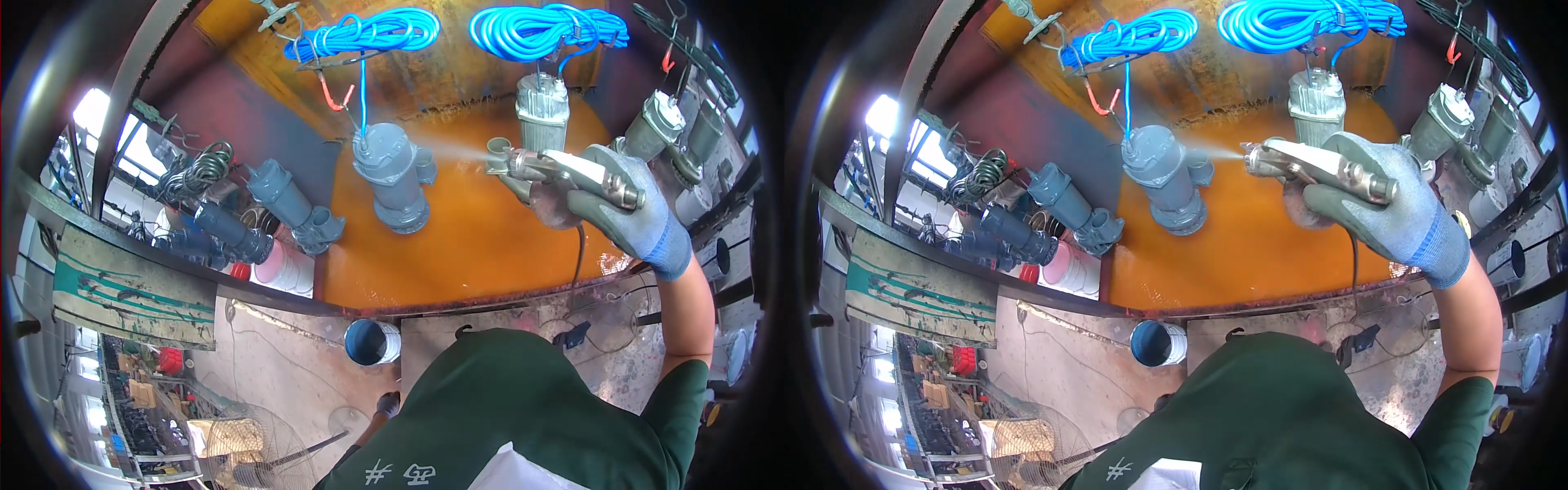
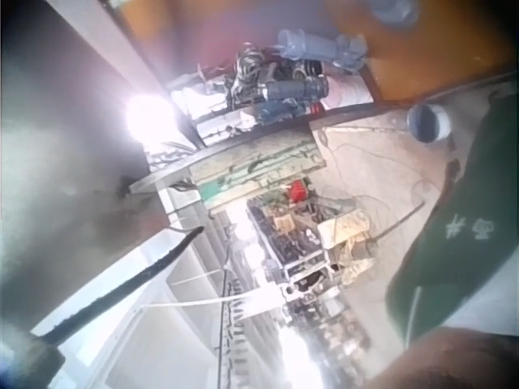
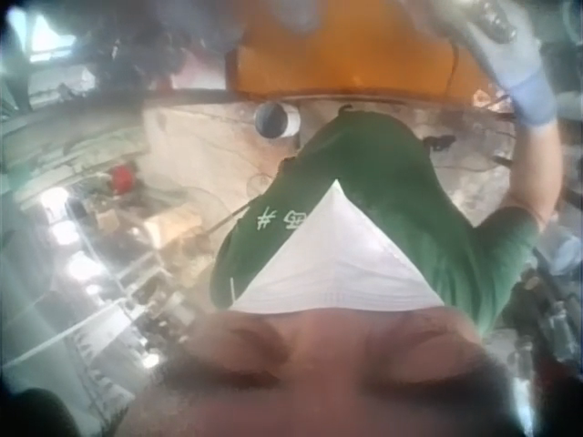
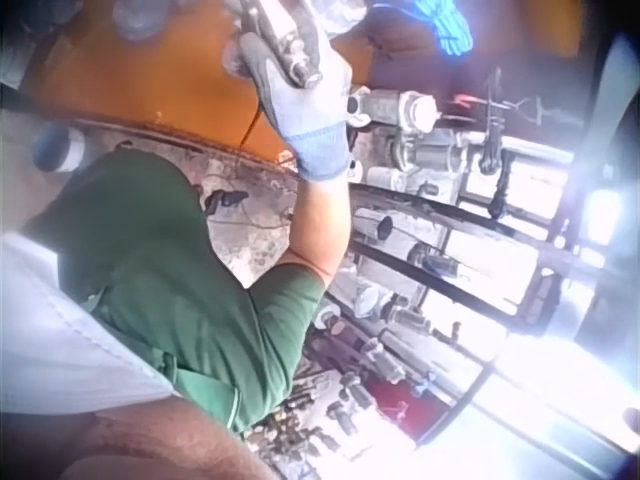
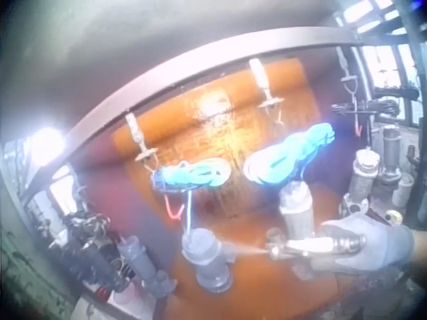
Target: The person uses a spray gun to apply a coating to several metal pump housings hanging on hooks. The person sprays various sides of each housing, moves them by hand, and eventually puts down the spray gun to use pliers on the attachment point of one housing.
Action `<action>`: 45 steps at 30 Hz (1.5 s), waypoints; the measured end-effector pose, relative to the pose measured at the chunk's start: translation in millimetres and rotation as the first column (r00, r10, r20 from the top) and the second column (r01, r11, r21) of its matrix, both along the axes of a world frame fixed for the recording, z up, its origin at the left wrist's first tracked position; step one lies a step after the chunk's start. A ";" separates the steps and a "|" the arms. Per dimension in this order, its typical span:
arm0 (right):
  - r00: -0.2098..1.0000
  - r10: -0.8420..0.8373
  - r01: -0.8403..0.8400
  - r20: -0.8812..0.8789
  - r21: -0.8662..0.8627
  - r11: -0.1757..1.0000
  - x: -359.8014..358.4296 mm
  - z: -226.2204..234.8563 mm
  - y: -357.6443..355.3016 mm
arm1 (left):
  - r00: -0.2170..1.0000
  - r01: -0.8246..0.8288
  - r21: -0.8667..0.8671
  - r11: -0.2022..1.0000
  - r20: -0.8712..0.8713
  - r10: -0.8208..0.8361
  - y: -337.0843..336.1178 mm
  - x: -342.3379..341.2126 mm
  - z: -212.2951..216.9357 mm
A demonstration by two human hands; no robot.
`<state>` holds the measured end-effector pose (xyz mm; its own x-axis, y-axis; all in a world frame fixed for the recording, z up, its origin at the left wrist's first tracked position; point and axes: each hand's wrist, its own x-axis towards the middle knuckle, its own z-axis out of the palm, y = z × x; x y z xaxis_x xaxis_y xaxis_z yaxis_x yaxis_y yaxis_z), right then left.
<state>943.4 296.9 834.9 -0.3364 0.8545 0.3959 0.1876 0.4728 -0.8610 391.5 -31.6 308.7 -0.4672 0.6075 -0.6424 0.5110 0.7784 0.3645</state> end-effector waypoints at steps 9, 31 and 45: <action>0.998 0.016 -0.022 0.064 0.102 0.995 -9.3 -10.2 26.0 | 0.999 -0.046 0.238 0.970 0.027 0.041 85.8 36.0 5.4; 0.959 0.204 -0.213 0.196 0.027 0.977 -55.1 -40.7 58.9 | 0.984 -0.178 0.857 0.483 0.163 0.073 223.3 -80.7 102.2; 0.972 0.212 -0.204 0.099 -0.083 0.975 -41.5 -25.4 46.8 | 0.871 -0.339 0.940 0.044 0.331 -0.362 466.1 -14.7 569.5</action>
<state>901.9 343.6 809.5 -0.5470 0.7861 0.2879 0.1841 0.4485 -0.8746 376.7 434.5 878.1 -0.3846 0.7943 0.4704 0.0519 -0.4901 0.8701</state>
